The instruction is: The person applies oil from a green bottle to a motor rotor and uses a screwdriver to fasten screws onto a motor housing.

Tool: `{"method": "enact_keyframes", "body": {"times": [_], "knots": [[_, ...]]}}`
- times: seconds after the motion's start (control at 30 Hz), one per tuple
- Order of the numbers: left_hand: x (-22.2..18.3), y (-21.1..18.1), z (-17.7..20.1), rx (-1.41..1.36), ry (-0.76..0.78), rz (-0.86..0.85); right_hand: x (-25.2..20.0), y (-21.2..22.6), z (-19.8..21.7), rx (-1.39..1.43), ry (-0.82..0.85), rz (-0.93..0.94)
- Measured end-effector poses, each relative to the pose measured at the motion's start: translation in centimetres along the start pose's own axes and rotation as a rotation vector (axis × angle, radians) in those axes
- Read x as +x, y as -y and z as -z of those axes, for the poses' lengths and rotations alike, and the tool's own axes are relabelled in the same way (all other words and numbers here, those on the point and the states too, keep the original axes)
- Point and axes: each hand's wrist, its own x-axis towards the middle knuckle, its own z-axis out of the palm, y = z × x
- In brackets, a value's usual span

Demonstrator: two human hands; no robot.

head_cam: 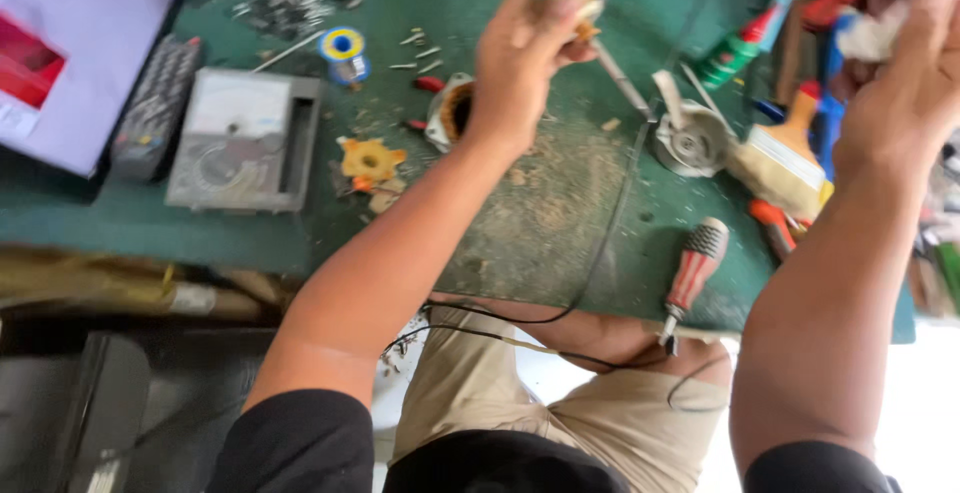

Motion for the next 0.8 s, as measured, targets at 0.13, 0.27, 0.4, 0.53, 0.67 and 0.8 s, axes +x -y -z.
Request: {"method": "enact_keyframes", "body": {"times": [0.13,0.27,0.4,0.53,0.67,0.8], "knots": [[-0.7,-2.5,-0.5,0.105,0.065,0.108,-4.3,-1.1,6.5,-0.419,0.311,0.739],[-0.9,-3.3,0.0,0.378,0.310,0.271,-10.4,-5.0,10.9,-0.807,0.190,0.741],[-1.9,-3.0,-0.4,0.785,0.600,0.285,-15.4,-7.6,14.1,-0.600,0.271,0.397],[-3.3,-3.0,-1.7,1.277,0.694,0.273,-16.0,-12.9,19.7,-0.496,0.270,0.203],[-3.6,-6.1,-6.9,1.602,0.756,0.579,-17.4,-10.2,21.2,-0.375,0.460,0.182],[-1.0,-4.8,-8.4,1.697,0.710,0.732,-17.9,-10.3,22.5,-0.703,0.322,0.161]]}}
